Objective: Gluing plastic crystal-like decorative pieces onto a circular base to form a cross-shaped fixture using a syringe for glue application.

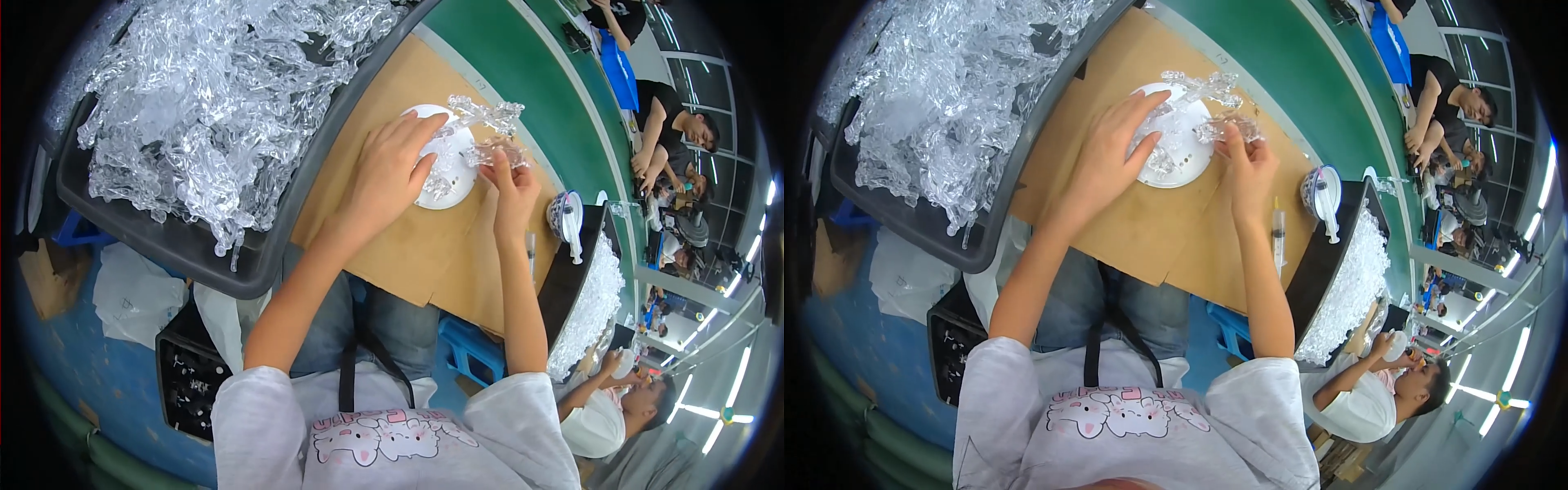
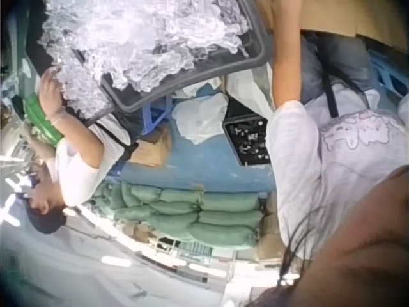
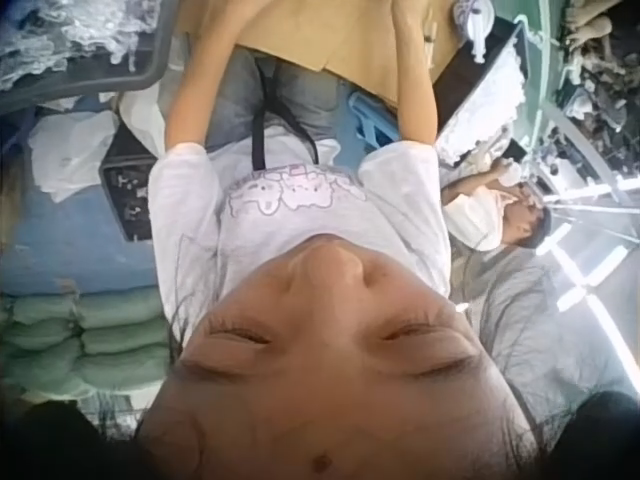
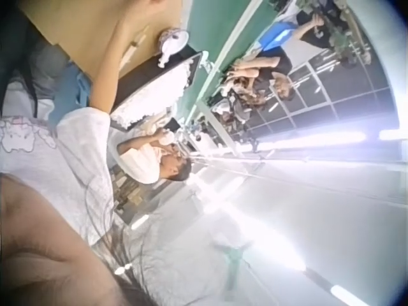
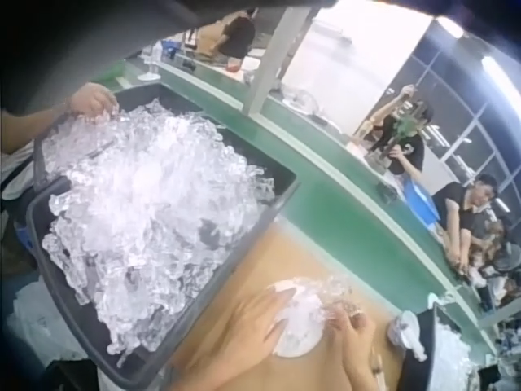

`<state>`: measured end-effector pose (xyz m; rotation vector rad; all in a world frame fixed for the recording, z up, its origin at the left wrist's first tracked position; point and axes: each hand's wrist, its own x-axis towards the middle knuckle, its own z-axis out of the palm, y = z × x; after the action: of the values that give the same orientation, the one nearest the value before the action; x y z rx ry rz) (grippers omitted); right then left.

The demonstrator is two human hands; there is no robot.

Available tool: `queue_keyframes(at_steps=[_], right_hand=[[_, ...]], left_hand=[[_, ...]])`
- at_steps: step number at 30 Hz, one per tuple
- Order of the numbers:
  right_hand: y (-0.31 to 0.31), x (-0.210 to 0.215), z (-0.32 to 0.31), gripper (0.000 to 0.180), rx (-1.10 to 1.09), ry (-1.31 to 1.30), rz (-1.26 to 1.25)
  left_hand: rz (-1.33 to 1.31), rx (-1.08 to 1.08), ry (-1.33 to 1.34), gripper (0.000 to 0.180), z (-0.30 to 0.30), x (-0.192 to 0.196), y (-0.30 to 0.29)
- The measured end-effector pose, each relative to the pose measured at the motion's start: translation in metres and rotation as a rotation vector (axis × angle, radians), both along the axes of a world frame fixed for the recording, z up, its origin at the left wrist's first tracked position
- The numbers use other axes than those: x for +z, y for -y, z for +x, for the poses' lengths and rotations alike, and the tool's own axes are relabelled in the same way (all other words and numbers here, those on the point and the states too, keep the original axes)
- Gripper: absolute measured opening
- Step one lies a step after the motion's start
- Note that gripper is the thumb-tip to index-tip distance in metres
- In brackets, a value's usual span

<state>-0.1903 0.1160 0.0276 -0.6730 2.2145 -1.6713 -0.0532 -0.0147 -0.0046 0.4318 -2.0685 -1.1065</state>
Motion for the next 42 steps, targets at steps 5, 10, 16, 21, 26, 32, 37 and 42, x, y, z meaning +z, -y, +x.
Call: queue_keyframes(at_steps=[5, 10, 16, 21, 26, 32, 37, 42], right_hand=[[0.002, 0.000, -0.006, 0.030, -0.064, 0.134, 0.017], [0.008, 0.004, 0.003, 0.027, -0.007, -0.040, 0.032], [0.015, 0.019, 0.016, 0.020, 0.048, -0.309, 0.268], [0.017, 0.018, 0.025, 0.021, 0.117, -0.586, 0.310], [0.015, 0.012, 0.027, 0.023, 0.057, -0.536, 0.340], [0.009, 0.006, 0.003, 0.027, -0.015, -0.012, 0.001], [0.011, 0.009, 0.000, 0.028, -0.020, 0.032, 0.033], [0.011, 0.008, 0.001, 0.026, 0.013, -0.020, 0.013]], left_hand=[[0.030, -0.005, 0.008, 0.040, 0.000, -0.001, 0.002], [0.021, -0.015, 0.006, 0.041, 0.001, -0.001, 0.002], [0.017, -0.009, -0.004, 0.041, 0.001, -0.002, 0.002], [0.017, -0.018, -0.005, 0.042, 0.000, -0.002, 0.002], [-0.003, -0.006, -0.016, 0.042, 0.000, -0.001, 0.002], [0.013, -0.013, -0.011, 0.042, -0.001, -0.005, 0.000], [0.024, -0.007, -0.010, 0.042, 0.000, -0.005, 0.000], [0.008, -0.009, -0.001, 0.042, -0.001, -0.005, 0.001]])
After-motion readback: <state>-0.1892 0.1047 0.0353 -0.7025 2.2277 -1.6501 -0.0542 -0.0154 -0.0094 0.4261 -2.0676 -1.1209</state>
